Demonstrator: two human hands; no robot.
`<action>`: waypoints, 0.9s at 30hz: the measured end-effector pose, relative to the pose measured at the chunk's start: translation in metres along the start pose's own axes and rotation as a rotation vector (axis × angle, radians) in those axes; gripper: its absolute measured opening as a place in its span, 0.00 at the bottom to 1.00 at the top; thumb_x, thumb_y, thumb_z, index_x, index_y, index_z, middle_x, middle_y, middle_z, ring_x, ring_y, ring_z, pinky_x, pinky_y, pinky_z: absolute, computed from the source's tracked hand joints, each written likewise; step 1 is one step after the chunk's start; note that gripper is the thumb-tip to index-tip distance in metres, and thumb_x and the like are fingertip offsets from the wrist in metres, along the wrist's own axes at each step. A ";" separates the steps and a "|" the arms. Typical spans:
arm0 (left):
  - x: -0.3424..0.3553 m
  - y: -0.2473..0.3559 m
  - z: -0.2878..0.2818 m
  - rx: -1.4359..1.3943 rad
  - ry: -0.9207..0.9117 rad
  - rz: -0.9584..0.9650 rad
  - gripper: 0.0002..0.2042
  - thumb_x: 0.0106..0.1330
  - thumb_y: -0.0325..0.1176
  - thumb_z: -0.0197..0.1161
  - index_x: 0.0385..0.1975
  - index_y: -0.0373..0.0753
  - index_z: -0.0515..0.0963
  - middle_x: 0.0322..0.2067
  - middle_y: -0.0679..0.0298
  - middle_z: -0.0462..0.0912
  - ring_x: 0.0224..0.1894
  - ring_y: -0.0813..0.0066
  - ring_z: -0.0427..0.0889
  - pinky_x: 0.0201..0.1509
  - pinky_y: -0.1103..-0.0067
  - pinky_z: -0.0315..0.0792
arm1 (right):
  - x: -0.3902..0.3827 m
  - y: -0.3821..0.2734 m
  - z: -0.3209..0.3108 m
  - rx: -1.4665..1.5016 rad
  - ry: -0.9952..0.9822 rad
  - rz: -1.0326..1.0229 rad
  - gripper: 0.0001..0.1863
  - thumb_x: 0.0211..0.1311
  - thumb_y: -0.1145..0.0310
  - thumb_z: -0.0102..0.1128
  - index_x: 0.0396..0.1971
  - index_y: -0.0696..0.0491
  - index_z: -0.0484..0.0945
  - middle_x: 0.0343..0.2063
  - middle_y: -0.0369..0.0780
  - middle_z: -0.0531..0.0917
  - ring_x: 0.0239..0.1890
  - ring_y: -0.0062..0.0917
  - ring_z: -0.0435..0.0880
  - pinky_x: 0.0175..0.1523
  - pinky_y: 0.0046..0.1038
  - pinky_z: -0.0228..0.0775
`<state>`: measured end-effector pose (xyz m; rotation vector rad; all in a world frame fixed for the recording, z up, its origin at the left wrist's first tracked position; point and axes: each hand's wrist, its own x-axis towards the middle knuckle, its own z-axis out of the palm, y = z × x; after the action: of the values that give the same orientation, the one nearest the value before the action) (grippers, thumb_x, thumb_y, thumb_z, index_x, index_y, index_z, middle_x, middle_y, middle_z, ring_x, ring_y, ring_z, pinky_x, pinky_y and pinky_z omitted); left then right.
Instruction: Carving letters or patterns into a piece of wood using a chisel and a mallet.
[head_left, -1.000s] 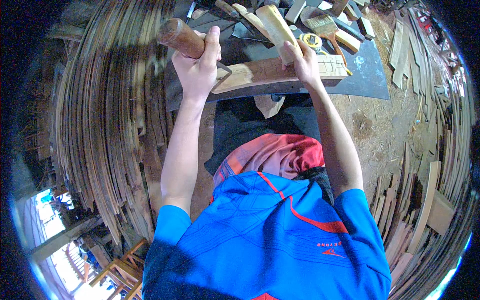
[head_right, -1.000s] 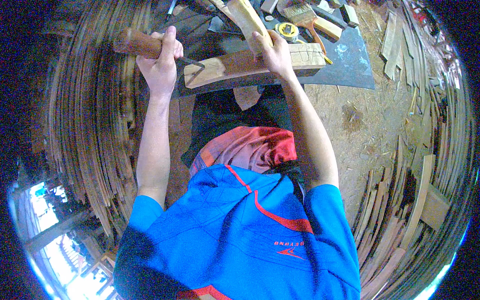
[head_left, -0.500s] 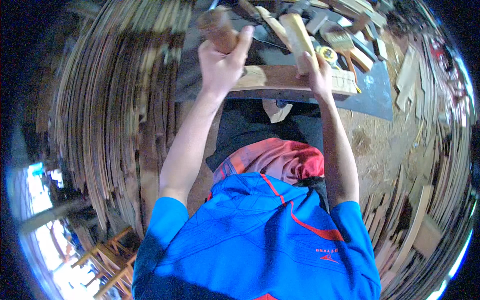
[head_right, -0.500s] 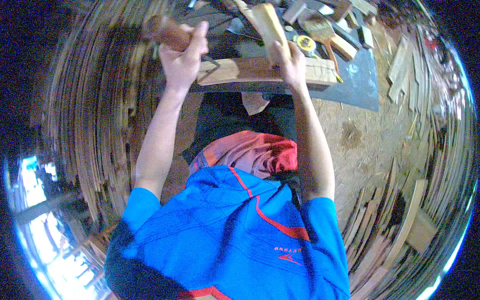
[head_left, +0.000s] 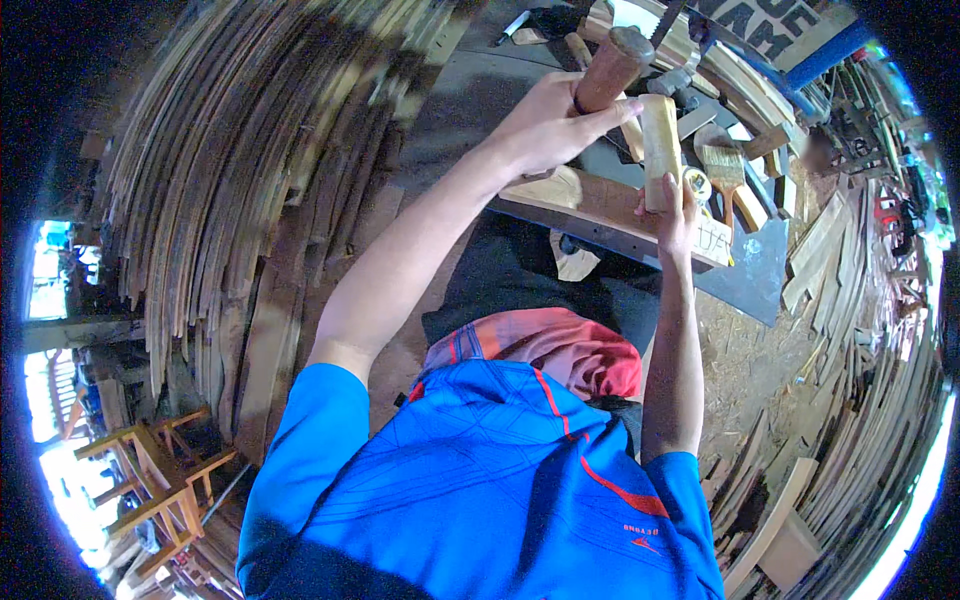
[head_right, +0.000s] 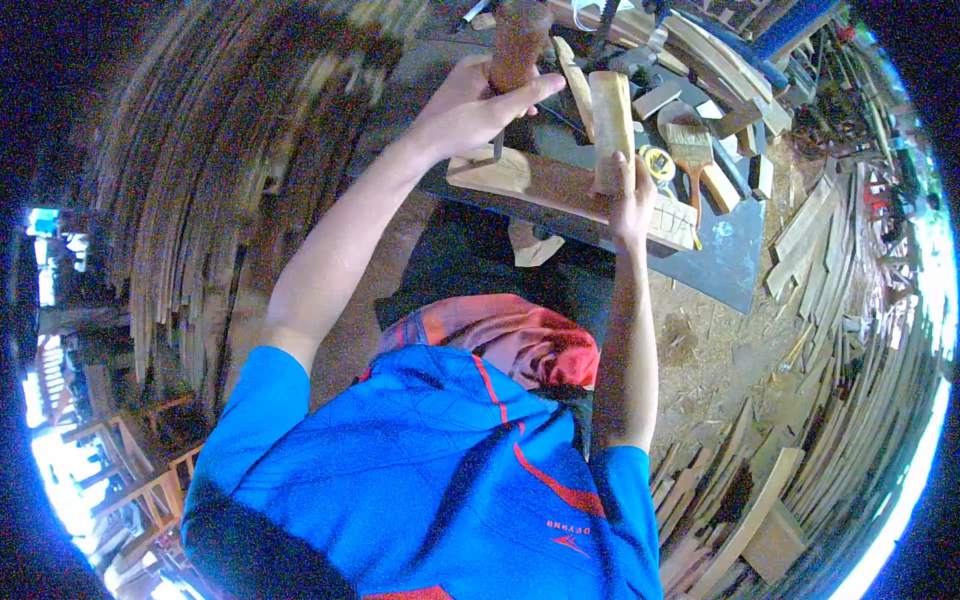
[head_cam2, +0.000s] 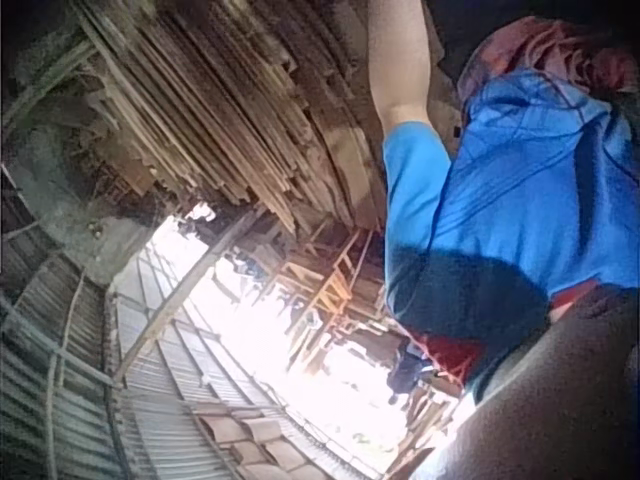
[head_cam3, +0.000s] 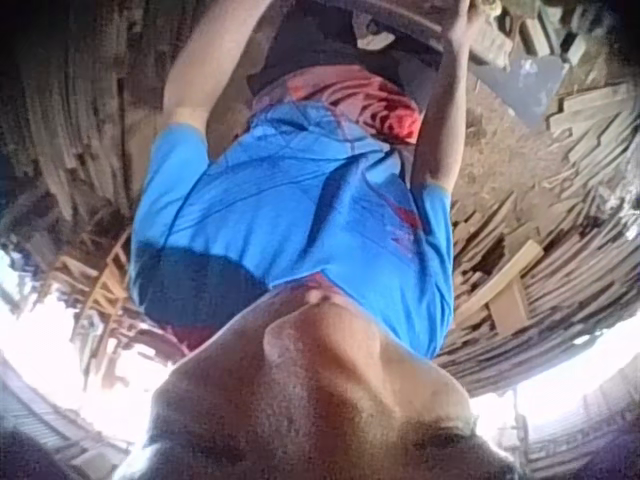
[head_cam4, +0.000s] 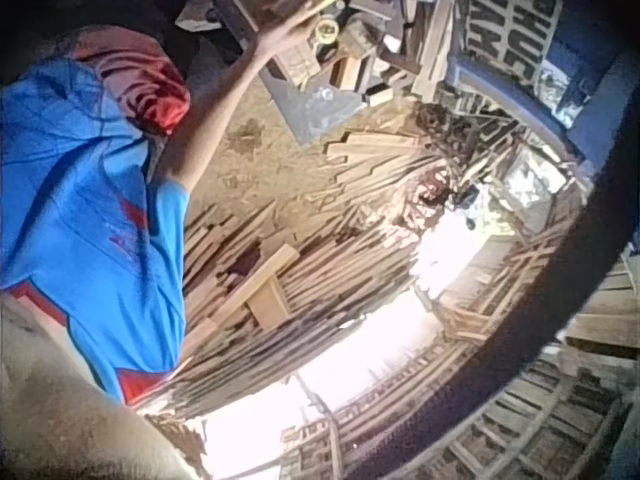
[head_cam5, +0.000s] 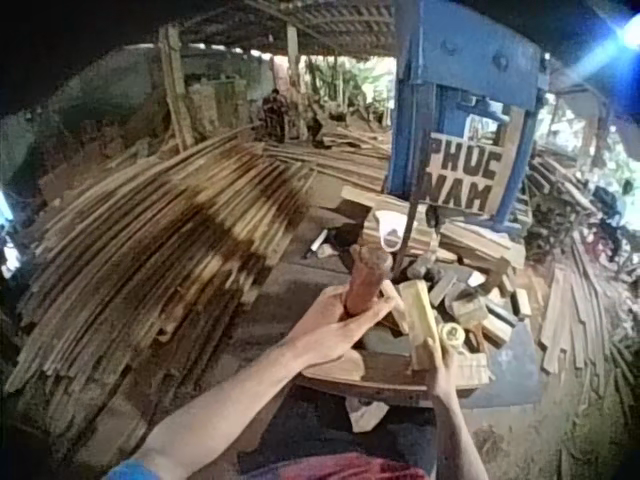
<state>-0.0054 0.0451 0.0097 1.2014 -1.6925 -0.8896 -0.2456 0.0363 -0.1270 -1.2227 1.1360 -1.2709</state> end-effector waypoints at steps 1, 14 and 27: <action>0.001 0.000 -0.002 0.007 -0.028 -0.042 0.24 0.63 0.57 0.64 0.27 0.37 0.76 0.23 0.68 0.79 0.28 0.81 0.77 0.35 0.79 0.72 | 0.001 0.000 -0.001 -0.034 0.015 -0.051 0.19 0.72 0.56 0.50 0.37 0.60 0.75 0.22 0.39 0.79 0.20 0.21 0.79 0.26 0.23 0.71; -0.010 0.011 0.000 0.065 -0.077 0.153 0.22 0.66 0.54 0.61 0.29 0.37 0.82 0.21 0.57 0.82 0.25 0.65 0.80 0.35 0.71 0.71 | -0.004 -0.066 -0.008 -0.312 -0.020 -0.074 0.25 0.67 0.54 0.59 0.52 0.60 0.74 0.35 0.43 0.80 0.31 0.24 0.82 0.30 0.26 0.76; -0.015 0.017 -0.005 0.073 -0.072 -0.054 0.24 0.66 0.54 0.62 0.34 0.34 0.81 0.20 0.57 0.78 0.25 0.72 0.73 0.36 0.73 0.70 | -0.070 -0.266 0.033 -0.996 -0.075 -0.858 0.15 0.66 0.68 0.56 0.48 0.61 0.75 0.36 0.46 0.82 0.27 0.29 0.83 0.34 0.28 0.77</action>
<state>-0.0043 0.0637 0.0231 1.2825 -1.7700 -0.9203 -0.2260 0.1232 0.1355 -2.6811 1.2687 -1.2167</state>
